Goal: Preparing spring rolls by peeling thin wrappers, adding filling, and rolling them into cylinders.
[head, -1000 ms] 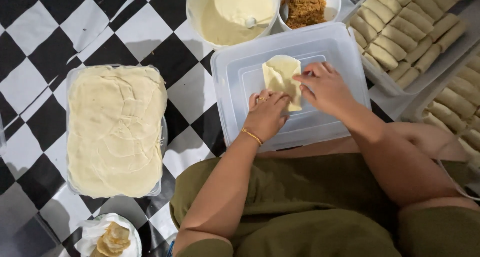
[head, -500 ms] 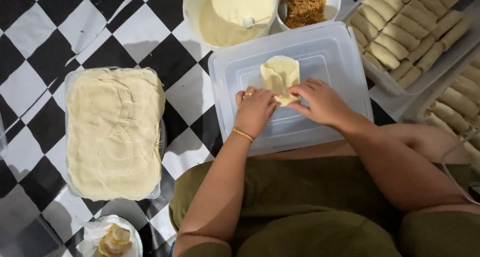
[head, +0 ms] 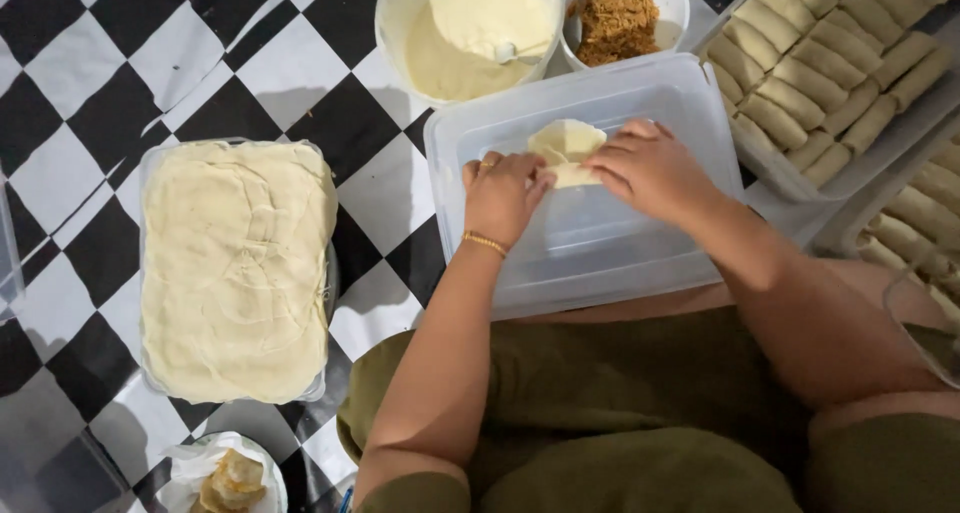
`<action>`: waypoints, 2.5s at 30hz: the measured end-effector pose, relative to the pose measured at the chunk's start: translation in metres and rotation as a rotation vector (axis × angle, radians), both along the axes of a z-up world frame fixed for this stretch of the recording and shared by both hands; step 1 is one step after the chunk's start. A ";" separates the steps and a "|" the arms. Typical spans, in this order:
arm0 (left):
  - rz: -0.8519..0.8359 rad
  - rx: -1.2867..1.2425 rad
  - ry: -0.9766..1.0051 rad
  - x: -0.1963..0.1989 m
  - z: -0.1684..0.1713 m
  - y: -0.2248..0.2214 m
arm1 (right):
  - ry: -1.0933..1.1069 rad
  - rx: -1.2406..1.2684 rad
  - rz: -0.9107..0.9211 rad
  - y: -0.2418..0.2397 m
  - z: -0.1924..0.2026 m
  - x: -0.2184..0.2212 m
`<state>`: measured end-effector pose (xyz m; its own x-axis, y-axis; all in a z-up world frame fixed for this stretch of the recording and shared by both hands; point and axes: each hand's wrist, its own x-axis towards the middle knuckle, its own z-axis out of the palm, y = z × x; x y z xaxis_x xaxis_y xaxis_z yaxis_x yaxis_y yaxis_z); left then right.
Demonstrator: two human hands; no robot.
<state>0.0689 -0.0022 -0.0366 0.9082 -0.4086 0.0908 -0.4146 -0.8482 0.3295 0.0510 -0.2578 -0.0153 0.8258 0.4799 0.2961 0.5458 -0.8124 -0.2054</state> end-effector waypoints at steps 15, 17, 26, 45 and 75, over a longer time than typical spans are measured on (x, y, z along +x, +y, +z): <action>-0.170 0.128 -0.015 0.023 0.006 -0.008 | -0.024 -0.194 0.038 0.004 0.026 0.019; -0.135 0.081 0.026 0.035 0.006 -0.004 | 0.002 -0.150 0.017 -0.002 0.026 0.025; -0.092 -0.055 0.013 0.067 -0.002 -0.012 | -0.158 0.010 -0.063 -0.003 0.019 0.045; -0.135 -1.875 1.313 0.009 -0.009 -0.054 | -0.098 0.662 -0.034 0.023 0.066 0.022; 0.184 -0.771 0.416 0.015 0.029 -0.032 | 0.555 0.742 -0.709 -0.190 -0.106 0.103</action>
